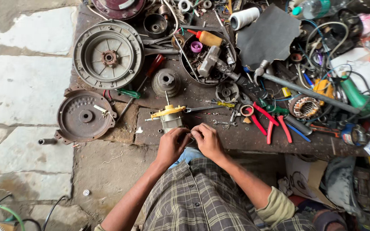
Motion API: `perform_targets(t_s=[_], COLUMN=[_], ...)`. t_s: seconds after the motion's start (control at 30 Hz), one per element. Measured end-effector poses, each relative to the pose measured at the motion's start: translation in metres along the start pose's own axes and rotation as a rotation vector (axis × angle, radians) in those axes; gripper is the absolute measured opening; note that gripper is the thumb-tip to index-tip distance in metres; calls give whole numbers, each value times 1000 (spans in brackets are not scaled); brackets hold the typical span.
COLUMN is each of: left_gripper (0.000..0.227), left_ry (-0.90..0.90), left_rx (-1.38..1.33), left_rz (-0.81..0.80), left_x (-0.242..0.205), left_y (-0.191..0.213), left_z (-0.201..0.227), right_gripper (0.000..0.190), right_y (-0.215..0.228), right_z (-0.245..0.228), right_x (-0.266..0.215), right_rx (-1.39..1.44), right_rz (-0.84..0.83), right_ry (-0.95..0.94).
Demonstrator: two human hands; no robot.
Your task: The person works on a small yellow electrical motor component on a cluttered workbench. They use a screwdriver to adjust internal parts, then strip and twist wires. The person uses pliers to cut and a knife to strip insulation, finally wrapping the connection with blue electrical tape.
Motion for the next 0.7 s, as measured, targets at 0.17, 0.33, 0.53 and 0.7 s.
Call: perform_targets(t_s=[0.17,0.33,0.53,0.7], left_gripper=[21,28,28,17], left_ry=[193,355,547,913], left_rx=[23,-168,-517,-753], left_rz=[0,-48,-39,151], left_x=[-8,-18,-18,-15], left_y=[-5,-16,-46,-75], left_z=[-5,-28,-43,-39], right_gripper=[13,12,13,33], right_y=[-8,11,24,41], right_z=[12,-6,-18,4], right_x=[0,1,21,22], right_rx=[246,37,3,203], right_rz=[-94,0,-78,-58], right_ry=[-378,151,189,149])
Point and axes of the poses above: each hand's wrist, its own x-axis towards the middle knuckle, its own y-axis out of the back of the hand, z = x × y, the point moved 1 cm from there along x, towards the middle knuckle, and after that the axes turned 15 degrees about z, right-handed, at the moved point
